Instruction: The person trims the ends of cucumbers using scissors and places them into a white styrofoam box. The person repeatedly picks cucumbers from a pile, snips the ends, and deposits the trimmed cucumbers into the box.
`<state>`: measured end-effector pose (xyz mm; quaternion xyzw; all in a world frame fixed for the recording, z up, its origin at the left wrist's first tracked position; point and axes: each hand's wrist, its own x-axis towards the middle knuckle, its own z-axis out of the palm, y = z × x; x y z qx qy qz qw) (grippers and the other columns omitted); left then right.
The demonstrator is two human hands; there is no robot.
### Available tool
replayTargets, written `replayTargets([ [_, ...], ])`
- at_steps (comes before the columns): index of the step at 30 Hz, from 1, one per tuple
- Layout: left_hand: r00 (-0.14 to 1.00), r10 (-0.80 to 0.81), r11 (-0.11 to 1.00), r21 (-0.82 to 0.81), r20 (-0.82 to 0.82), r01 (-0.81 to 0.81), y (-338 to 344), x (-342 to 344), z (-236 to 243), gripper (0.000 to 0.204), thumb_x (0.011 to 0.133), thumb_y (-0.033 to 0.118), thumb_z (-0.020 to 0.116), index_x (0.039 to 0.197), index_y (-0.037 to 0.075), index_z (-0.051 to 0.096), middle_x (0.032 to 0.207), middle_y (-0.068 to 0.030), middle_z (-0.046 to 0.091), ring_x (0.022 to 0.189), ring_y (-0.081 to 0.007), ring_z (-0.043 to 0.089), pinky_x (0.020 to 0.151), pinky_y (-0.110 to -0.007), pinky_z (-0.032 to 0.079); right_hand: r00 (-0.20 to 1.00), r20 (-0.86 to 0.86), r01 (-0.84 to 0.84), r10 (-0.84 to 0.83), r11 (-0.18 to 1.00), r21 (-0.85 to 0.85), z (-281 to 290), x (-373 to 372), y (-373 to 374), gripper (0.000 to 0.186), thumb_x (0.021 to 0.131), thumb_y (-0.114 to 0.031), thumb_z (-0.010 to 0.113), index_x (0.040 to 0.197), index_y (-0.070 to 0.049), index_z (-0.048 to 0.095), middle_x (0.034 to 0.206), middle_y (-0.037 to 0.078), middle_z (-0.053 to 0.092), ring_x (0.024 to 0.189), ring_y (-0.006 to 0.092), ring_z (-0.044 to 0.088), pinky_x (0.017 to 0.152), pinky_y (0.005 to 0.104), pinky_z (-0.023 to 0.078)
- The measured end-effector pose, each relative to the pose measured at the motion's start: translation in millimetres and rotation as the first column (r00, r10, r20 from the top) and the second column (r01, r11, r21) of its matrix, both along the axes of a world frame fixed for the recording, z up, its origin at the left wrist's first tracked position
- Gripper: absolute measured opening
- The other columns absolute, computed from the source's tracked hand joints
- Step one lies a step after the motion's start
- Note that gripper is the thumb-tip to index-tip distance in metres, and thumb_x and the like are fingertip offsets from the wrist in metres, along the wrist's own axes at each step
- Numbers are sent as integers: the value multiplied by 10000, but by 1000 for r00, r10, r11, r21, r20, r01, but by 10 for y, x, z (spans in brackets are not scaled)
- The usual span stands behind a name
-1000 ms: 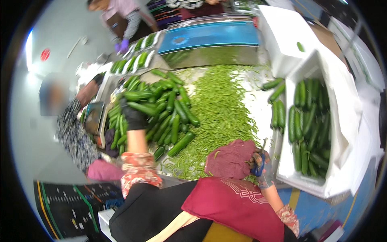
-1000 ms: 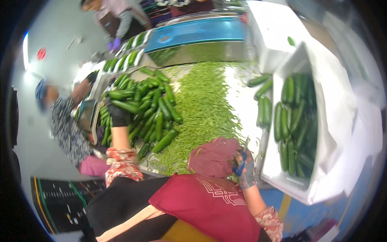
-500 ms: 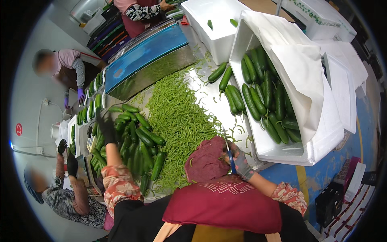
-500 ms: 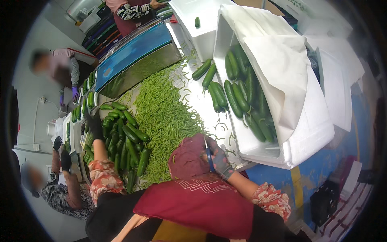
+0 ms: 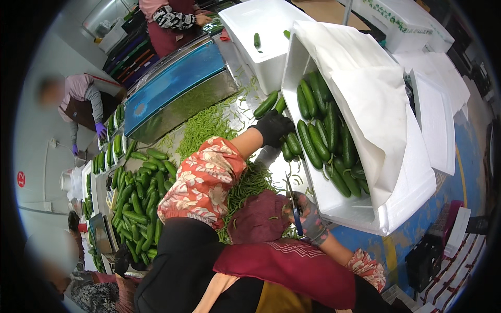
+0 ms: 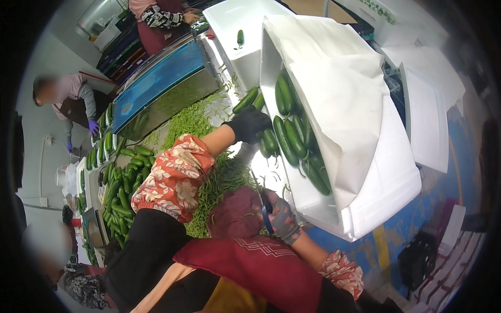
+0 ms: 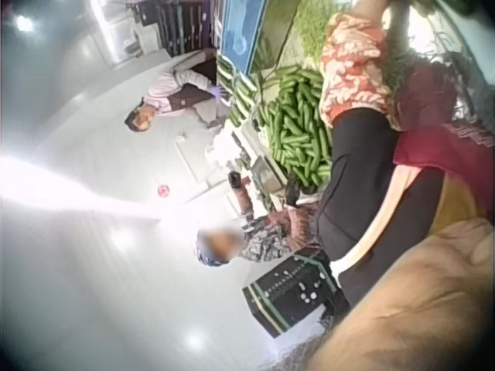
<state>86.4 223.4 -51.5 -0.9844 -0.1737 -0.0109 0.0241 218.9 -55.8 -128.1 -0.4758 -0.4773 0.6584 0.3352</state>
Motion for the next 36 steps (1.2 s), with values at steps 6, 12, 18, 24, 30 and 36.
replayTargets([
  [6, 973, 33, 999, 10, -231, -31, -210, 19, 108, 388, 549, 281, 650, 929, 221, 603, 649, -61, 585, 641, -257, 583, 735, -385, 402, 716, -619, 187, -323, 943, -277, 904, 231, 281, 431, 924, -354, 388, 1147, 10, 446, 737, 111, 543, 515, 110, 467, 439, 187, 374],
  [12, 974, 165, 963, -189, -155, -193, -606, -155, 4, 339, 627, 274, 624, 921, 125, 544, 685, -101, 583, 644, -299, 602, 602, -400, 473, 800, -413, 353, -435, 898, -262, 951, 214, 235, 546, 762, -257, 634, 1155, 35, 392, 749, 57, 500, 531, 49, 409, 479, 152, 330],
  [18, 972, 227, 956, -174, -62, -235, -787, -172, 9, 386, 607, 233, 617, 939, 62, 520, 766, -126, 586, 676, -321, 599, 628, -426, 472, 872, -352, 295, -340, 939, -175, 683, 367, 221, 520, 754, -252, 609, 1128, 44, 404, 728, 33, 502, 599, 76, 459, 555, 176, 388],
  [24, 940, 300, 894, -298, -160, -336, -897, -142, 160, 433, 616, 212, 613, 1008, 71, 496, 816, -164, 580, 739, -353, 593, 676, -443, 466, 984, -105, 145, -143, 989, 12, 845, 558, 168, 581, 753, -231, 593, 1209, 55, 374, 897, 78, 564, 776, 115, 531, 689, 210, 434],
  [30, 909, 234, 765, -512, -344, -390, -825, -486, 148, 427, 659, 366, 657, 959, 87, 535, 862, -164, 620, 802, -331, 606, 720, -393, 473, 985, 149, 72, -83, 995, 74, 762, 600, 174, 440, 771, -270, 588, 1106, -3, 486, 798, 69, 601, 689, 140, 572, 636, 247, 447],
  [36, 803, 591, 1, -995, -83, -104, -1270, -1228, 544, 661, 703, 179, 702, 1276, 88, 385, 1107, -32, 535, 972, -148, 519, 815, -289, 448, 996, -15, -91, 92, 995, 31, 587, 420, 191, 407, 781, -235, 605, 1100, -8, 494, 887, 102, 603, 714, 170, 580, 651, 282, 460],
])
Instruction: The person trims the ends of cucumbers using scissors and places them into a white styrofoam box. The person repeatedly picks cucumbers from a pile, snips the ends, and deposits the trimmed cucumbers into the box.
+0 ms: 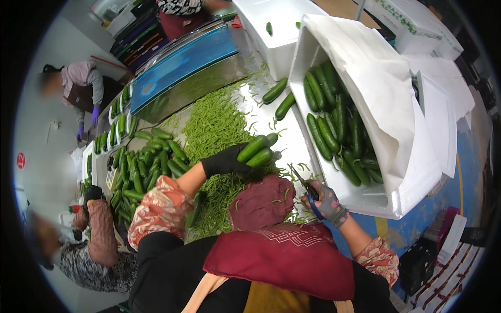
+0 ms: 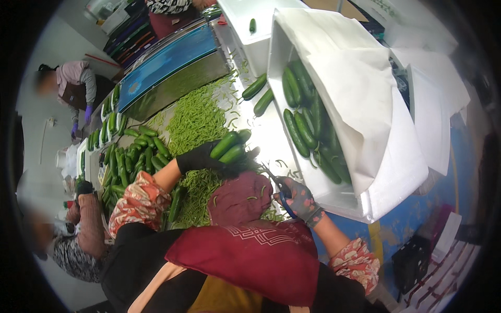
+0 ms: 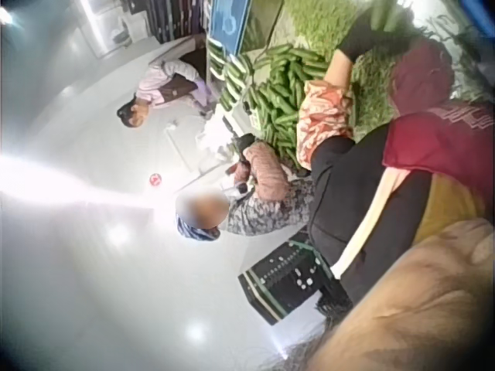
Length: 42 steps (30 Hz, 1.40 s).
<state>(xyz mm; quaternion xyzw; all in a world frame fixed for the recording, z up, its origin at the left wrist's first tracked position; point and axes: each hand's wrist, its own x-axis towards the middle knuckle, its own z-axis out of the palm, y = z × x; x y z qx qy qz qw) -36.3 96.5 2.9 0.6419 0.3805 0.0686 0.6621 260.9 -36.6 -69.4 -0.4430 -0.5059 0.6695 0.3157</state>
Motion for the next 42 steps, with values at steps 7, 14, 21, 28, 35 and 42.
replayTargets([
  [7, 916, 366, 930, -111, 162, -351, -734, 25, 212, 785, 655, 96, 713, 1328, 47, 311, 1233, -34, 445, 1114, -144, 421, 947, -296, 338, 839, -534, 6, -107, 982, -186, 8, -365, -88, 606, 748, -175, 654, 1242, 0, 349, 950, 93, 542, 774, 175, 567, 679, 228, 476],
  [14, 943, 315, 945, -126, 111, -301, -995, 67, 278, 794, 656, 132, 705, 1331, 34, 299, 1251, -64, 432, 1131, -155, 407, 949, -305, 341, 909, -414, -37, -47, 980, -194, 193, -370, -97, 679, 729, -213, 667, 1285, 1, 342, 974, 81, 553, 818, 121, 544, 722, 218, 461],
  [21, 962, 254, 951, -206, 104, -229, -1127, -42, 301, 794, 647, 121, 706, 1327, 29, 308, 1277, -59, 414, 1158, -148, 381, 960, -302, 330, 916, -397, -37, 54, 998, 50, 0, -301, -141, 495, 794, -242, 608, 1181, -24, 389, 990, 178, 513, 709, 202, 545, 548, 234, 490],
  [28, 976, 117, 978, -195, 184, -80, -1089, -24, 186, 802, 647, 83, 707, 1335, 37, 297, 1309, -55, 392, 1188, -150, 359, 976, -303, 316, 874, -474, 21, -102, 984, -175, -206, -243, -189, 452, 766, -172, 620, 1157, 2, 473, 928, 63, 582, 799, 134, 558, 691, 254, 456],
  [35, 986, 112, 950, -304, 122, -70, -1107, 84, 223, 782, 661, 92, 722, 1326, 41, 312, 1270, -63, 427, 1152, -146, 399, 963, -306, 338, 1000, 19, 3, -10, 929, 371, 84, -314, -200, 475, 740, -94, 649, 1160, -6, 446, 963, 115, 569, 790, 144, 563, 664, 229, 467],
  [42, 960, 174, 891, -451, 217, -60, -1177, 206, 241, 669, 731, 123, 678, 1305, 32, 347, 1225, -77, 479, 1107, -156, 462, 940, -313, 372, 996, 35, 77, -86, 975, 208, -69, -391, -298, 341, 750, -124, 634, 1060, -14, 545, 915, 116, 604, 799, 234, 587, 707, 314, 472],
])
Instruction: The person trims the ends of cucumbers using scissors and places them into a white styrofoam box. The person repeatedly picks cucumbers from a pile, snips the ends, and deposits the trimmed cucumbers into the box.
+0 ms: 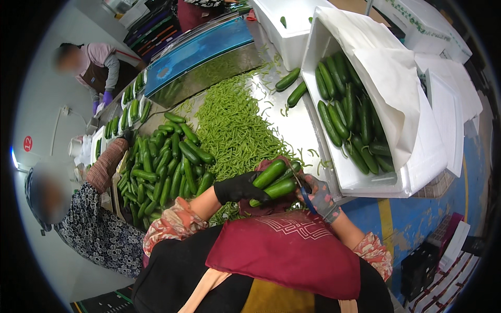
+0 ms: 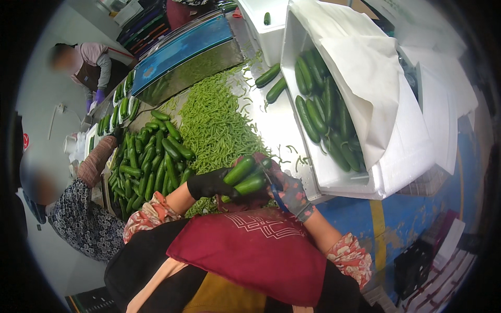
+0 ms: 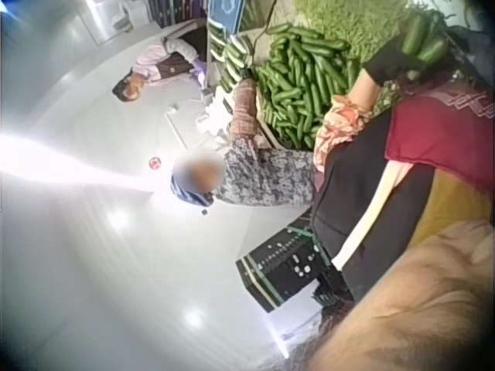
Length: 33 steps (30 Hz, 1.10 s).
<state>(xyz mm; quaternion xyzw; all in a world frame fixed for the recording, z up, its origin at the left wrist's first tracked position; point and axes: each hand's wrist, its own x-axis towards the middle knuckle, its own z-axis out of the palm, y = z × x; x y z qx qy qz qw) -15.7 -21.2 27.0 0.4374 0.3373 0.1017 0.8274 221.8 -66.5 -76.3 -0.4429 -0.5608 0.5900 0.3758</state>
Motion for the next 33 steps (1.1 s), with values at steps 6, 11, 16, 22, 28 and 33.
replayTargets([
  [6, 797, 523, 759, -590, 302, -275, -44, 39, -173, 532, 781, 257, 623, 1209, 5, 431, 1051, -98, 561, 918, -209, 563, 895, -372, 429, 711, -661, -85, -239, 904, -418, -86, -33, 0, 326, 793, -144, 562, 1081, -4, 499, 867, 109, 563, 709, 180, 546, 595, 251, 455],
  [11, 445, 796, 566, -764, 411, -308, 193, 352, -187, 429, 770, 310, 629, 1095, 52, 521, 892, -88, 617, 832, -228, 606, 914, -446, 422, 412, -854, -264, -318, 855, -446, -160, -126, 36, 373, 867, -248, 456, 1118, 26, 430, 831, 141, 526, 539, 113, 460, 448, 193, 388],
  [16, 384, 874, 458, -768, 297, -448, 182, 463, -114, 324, 792, 353, 564, 1038, 142, 559, 874, -67, 610, 835, -195, 569, 963, -454, 353, 331, -876, -382, -350, 799, -464, -64, -222, 118, 334, 892, -244, 416, 1127, -7, 429, 827, 158, 531, 491, 122, 443, 405, 191, 376],
  [22, 267, 908, 417, -763, 323, -495, 159, 216, -277, 279, 755, 309, 616, 953, 115, 579, 870, -85, 619, 826, -226, 591, 917, -442, 403, 626, -757, -90, -187, 947, -309, 396, -398, 188, 470, 809, -192, 574, 1209, -29, 388, 930, 138, 527, 664, 134, 523, 526, 187, 436],
  [28, -97, 933, 182, -686, 347, -705, 372, -1115, 60, 291, 643, 260, 709, 828, 76, 579, 743, -67, 606, 691, -215, 586, 771, -383, 499, 478, -841, -289, -253, 859, -423, -421, -155, 145, 500, 834, -332, 545, 1225, -67, 381, 965, 176, 487, 606, 135, 462, 457, 188, 396],
  [33, -342, 754, 7, -528, 561, -849, 295, -2827, 181, 298, 752, 331, 544, 871, 69, 621, 856, -124, 641, 798, -280, 609, 812, -431, 483, 505, -677, -240, -535, 666, -706, -405, -229, 22, 415, 870, -348, 497, 1121, -28, 413, 859, 143, 476, 594, 147, 454, 450, 195, 391],
])
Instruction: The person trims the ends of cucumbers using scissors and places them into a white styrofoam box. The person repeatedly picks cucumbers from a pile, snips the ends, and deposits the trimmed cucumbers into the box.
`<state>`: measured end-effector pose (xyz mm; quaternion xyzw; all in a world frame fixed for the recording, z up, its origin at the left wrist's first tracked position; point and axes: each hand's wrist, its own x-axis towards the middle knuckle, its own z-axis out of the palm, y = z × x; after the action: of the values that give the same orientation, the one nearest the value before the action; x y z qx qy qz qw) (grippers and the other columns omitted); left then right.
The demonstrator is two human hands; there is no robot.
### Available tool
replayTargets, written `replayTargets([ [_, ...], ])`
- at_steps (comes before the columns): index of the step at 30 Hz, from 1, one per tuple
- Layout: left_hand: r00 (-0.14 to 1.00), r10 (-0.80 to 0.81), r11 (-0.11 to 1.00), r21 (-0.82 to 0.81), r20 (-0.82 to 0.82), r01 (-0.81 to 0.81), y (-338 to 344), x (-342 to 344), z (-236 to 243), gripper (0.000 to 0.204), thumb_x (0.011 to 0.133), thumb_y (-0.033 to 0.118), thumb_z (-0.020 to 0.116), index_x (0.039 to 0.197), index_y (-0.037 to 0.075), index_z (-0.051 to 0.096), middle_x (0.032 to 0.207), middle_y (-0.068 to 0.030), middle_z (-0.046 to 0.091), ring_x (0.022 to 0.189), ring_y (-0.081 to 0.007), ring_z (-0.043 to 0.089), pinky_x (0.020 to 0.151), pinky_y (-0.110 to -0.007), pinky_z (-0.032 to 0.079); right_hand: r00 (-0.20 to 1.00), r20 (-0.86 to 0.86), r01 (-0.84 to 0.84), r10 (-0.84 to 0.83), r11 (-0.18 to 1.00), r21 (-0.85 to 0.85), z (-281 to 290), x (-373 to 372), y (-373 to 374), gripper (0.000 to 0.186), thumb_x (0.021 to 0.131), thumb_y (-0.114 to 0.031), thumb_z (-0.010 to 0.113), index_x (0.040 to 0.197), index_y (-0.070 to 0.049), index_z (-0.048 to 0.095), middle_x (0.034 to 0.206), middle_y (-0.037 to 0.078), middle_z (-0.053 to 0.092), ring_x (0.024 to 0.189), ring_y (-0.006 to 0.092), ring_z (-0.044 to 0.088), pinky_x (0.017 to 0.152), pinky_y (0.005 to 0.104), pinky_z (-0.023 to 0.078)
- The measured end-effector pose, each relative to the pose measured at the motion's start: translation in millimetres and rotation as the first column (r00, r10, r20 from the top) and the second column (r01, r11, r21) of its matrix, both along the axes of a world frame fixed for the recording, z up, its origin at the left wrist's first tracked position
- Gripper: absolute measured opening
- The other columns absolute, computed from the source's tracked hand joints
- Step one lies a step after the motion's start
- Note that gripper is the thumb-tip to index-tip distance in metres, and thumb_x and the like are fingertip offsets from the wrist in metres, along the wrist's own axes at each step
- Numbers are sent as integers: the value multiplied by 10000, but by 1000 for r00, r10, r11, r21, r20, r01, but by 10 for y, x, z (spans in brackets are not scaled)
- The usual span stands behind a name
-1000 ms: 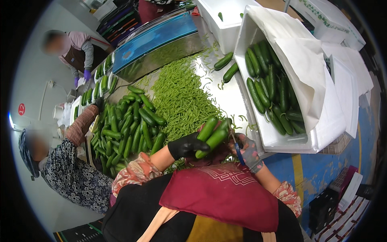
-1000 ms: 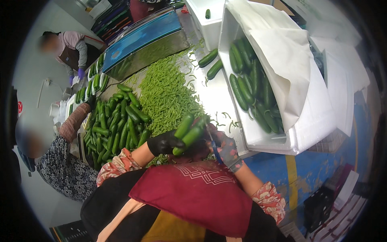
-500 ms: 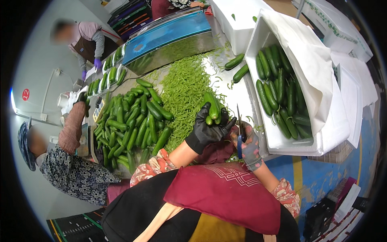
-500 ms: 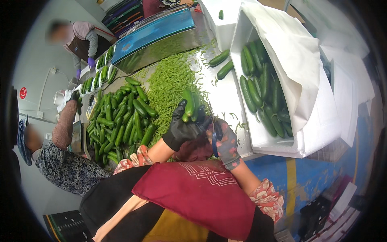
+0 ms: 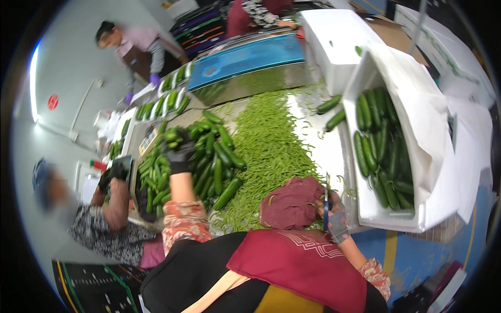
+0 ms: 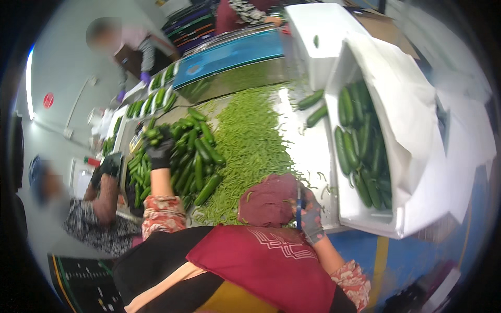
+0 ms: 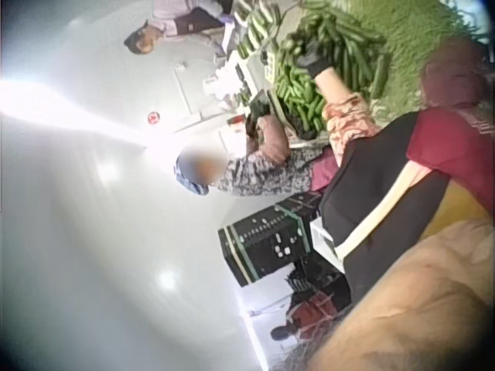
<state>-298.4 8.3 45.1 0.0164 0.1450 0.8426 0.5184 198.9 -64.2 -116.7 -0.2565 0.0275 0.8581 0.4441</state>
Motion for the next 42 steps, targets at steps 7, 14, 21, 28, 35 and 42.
replayTargets([
  [7, 961, -161, 987, -59, -225, 152, 598, 343, -113, 527, 810, 423, 473, 1096, -15, 533, 1038, -153, 600, 938, -258, 571, 890, -362, 435, 833, 545, -229, -92, 840, 491, 137, -35, 4, 408, 837, -205, 496, 1200, -54, 384, 1074, 215, 441, 801, 198, 513, 626, 240, 452],
  [14, -570, -305, 871, -466, -762, 156, 1707, 2796, -750, 787, 760, 440, 607, 1338, 26, 269, 1328, -179, 354, 1230, -274, 349, 1005, -369, 288, 823, 567, -309, 12, 848, 431, -328, 6, -91, 410, 877, -377, 443, 1149, -73, 412, 1074, 219, 420, 835, 248, 482, 673, 277, 460],
  [21, -943, -302, 893, -387, -137, -230, 2406, 3845, -975, 1153, 515, 601, 679, 1377, 45, 150, 1224, -198, 436, 1146, -341, 426, 953, -519, 286, 950, 295, -3, -98, 946, 324, -23, 94, -47, 459, 766, -72, 594, 1182, -35, 402, 912, 83, 551, 646, 82, 496, 549, 179, 420],
  [28, -936, -320, 817, -544, -150, -192, 2425, 3855, -895, 776, 545, 439, 678, 1140, 0, 443, 1019, -178, 578, 947, -317, 580, 795, -378, 468, 846, 534, -190, -7, 931, 312, -47, 270, 84, 559, 777, -338, 579, 1186, -6, 390, 878, 101, 557, 683, 162, 539, 564, 284, 457],
  [35, -892, -218, 793, -605, -397, 76, 2253, 3083, -1002, 603, 689, 434, 595, 1209, 157, 470, 1136, -151, 563, 1033, -308, 549, 889, -367, 410, 509, 831, -383, -226, 805, 453, 253, 483, 272, 373, 832, -265, 536, 1103, -16, 474, 819, 97, 554, 680, 198, 561, 572, 287, 473],
  [42, -47, -749, 450, -559, -661, 697, 1063, 2552, -407, 655, 760, 214, 628, 1318, 60, 322, 1156, -101, 513, 1122, -240, 457, 987, -397, 317, 554, 805, -563, -212, 617, 550, 376, 458, 281, 355, 802, -172, 587, 1116, -41, 484, 848, 44, 569, 649, 103, 529, 555, 221, 440],
])
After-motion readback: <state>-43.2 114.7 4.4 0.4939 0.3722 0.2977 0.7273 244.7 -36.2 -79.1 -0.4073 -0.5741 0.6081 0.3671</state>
